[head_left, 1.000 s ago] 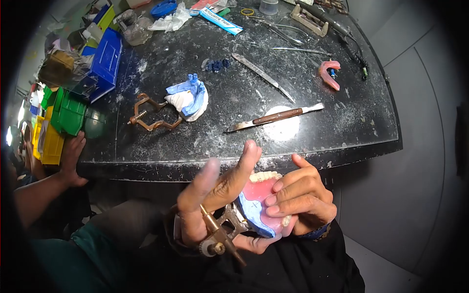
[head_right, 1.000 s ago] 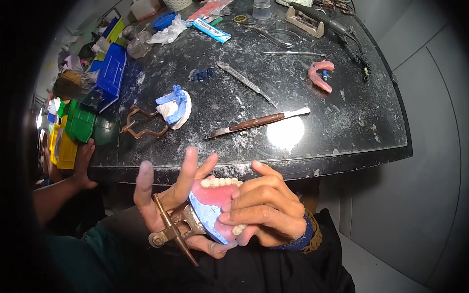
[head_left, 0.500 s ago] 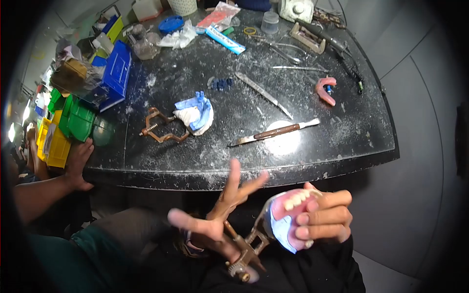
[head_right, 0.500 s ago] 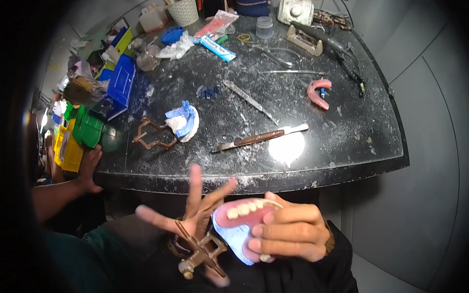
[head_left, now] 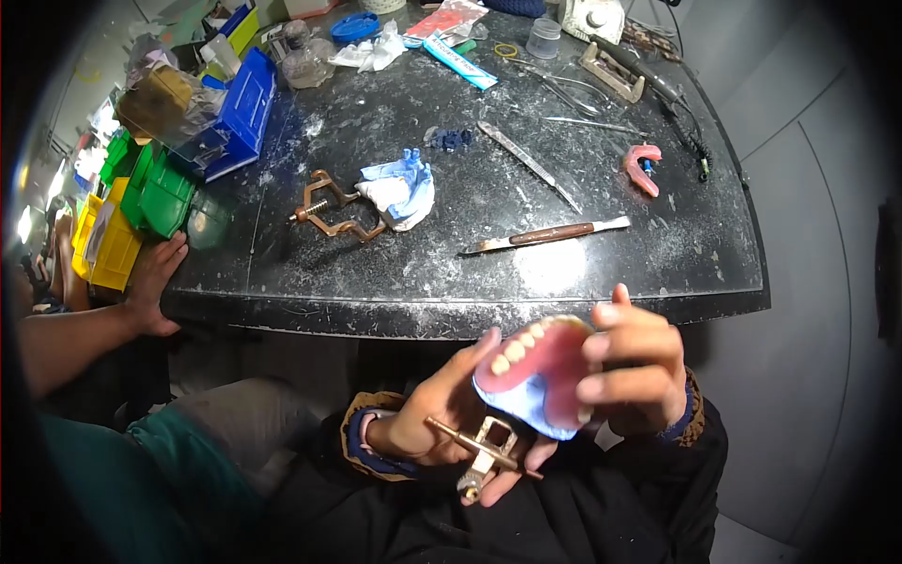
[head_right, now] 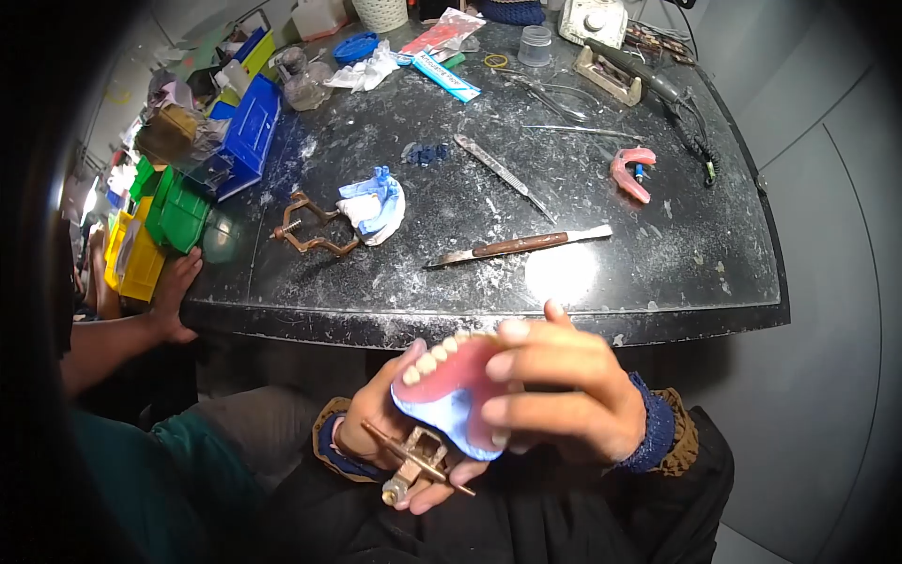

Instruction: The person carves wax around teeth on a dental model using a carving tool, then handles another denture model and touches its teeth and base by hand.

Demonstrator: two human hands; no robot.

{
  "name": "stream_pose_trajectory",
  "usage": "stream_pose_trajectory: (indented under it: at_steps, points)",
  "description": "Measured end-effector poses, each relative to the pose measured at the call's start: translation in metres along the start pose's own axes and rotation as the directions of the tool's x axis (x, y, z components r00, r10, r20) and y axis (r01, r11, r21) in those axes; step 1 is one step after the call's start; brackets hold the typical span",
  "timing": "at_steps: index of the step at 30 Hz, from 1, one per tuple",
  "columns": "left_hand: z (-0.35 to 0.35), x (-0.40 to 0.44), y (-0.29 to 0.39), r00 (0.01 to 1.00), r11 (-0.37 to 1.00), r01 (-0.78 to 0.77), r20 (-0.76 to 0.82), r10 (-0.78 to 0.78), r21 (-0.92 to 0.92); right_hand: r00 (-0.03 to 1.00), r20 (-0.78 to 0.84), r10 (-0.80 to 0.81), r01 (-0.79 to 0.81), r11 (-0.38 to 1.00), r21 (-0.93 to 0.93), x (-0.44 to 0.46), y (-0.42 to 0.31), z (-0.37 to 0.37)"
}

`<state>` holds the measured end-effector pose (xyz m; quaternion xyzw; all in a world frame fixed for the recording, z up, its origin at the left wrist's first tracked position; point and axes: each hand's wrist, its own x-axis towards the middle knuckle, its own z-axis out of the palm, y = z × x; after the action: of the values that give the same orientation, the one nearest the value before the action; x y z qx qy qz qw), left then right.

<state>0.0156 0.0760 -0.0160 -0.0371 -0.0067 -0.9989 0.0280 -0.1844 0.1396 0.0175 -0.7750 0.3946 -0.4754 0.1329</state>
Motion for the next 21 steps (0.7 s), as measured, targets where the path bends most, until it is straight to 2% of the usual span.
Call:
stream_pose_trajectory:
  at_steps: [1, 2, 4, 6, 9, 10, 11, 13, 14, 16, 19, 21]
  points:
    - [0.003, 0.002, -0.001, 0.991, 0.995, -0.042, -0.123, 0.052, 0.088, 0.997, -0.069, 0.025, -0.025, 1.0, 0.014, -0.003, 0.003, 0.003]
    - [-0.001, 0.006, 0.0, 0.994, 0.989, -0.053, -0.084, 0.065, 0.136, 0.989, -0.136, 0.052, -0.049, 0.998, 0.029, -0.006, 0.007, 0.005]
    - [-0.006, 0.01, 0.001, 0.998, 0.995, -0.033, 0.044, 0.038, -0.097, 0.976, -0.198, 0.086, -0.073, 0.995, 0.068, -0.011, 0.013, 0.009]
    - [-0.004, 0.01, 0.001, 0.999, 0.996, -0.051, 0.0, 0.051, -0.078, 0.947, -0.289, 0.141, -0.126, 0.989, 0.072, -0.014, 0.013, 0.012]
    - [0.003, 0.012, -0.004, 0.984, 0.992, -0.123, -0.134, 0.119, -0.017, 0.973, -0.22, 0.076, -0.128, 0.963, -0.237, -0.014, 0.013, -0.003]
    - [0.004, 0.012, -0.006, 0.97, 0.988, -0.153, -0.189, 0.153, 0.015, 0.975, -0.191, 0.111, -0.178, 0.906, -0.385, -0.014, 0.006, -0.005]
    - [0.0, 0.012, -0.007, 0.974, 0.986, -0.164, -0.157, 0.165, 0.021, 0.99, -0.136, 0.025, -0.089, 0.866, -0.492, -0.014, 0.007, -0.005]
    - [-0.003, 0.011, -0.01, 0.958, 0.981, -0.181, -0.215, 0.191, 0.065, 0.996, -0.039, -0.081, 0.036, 0.756, -0.654, -0.014, 0.005, -0.005]
    - [-0.004, 0.011, -0.008, 0.959, 0.976, -0.145, -0.22, 0.179, 0.164, 0.964, -0.097, -0.246, 0.107, 0.699, -0.708, -0.016, 0.018, 0.004]
    - [-0.003, 0.011, -0.002, 0.961, 0.932, -0.066, -0.23, 0.156, 0.356, 0.955, 0.015, -0.296, 0.202, 0.613, -0.764, -0.016, 0.019, -0.003]
    - [-0.001, 0.014, -0.002, 0.96, 0.897, -0.042, -0.231, 0.159, 0.441, 0.981, -0.053, -0.184, 0.074, 0.619, -0.782, -0.01, 0.016, 0.001]
    - [-0.004, 0.014, -0.005, 0.962, 0.883, -0.076, -0.198, 0.187, 0.464, 0.987, -0.039, -0.156, 0.067, 0.618, -0.783, -0.009, 0.016, 0.002]
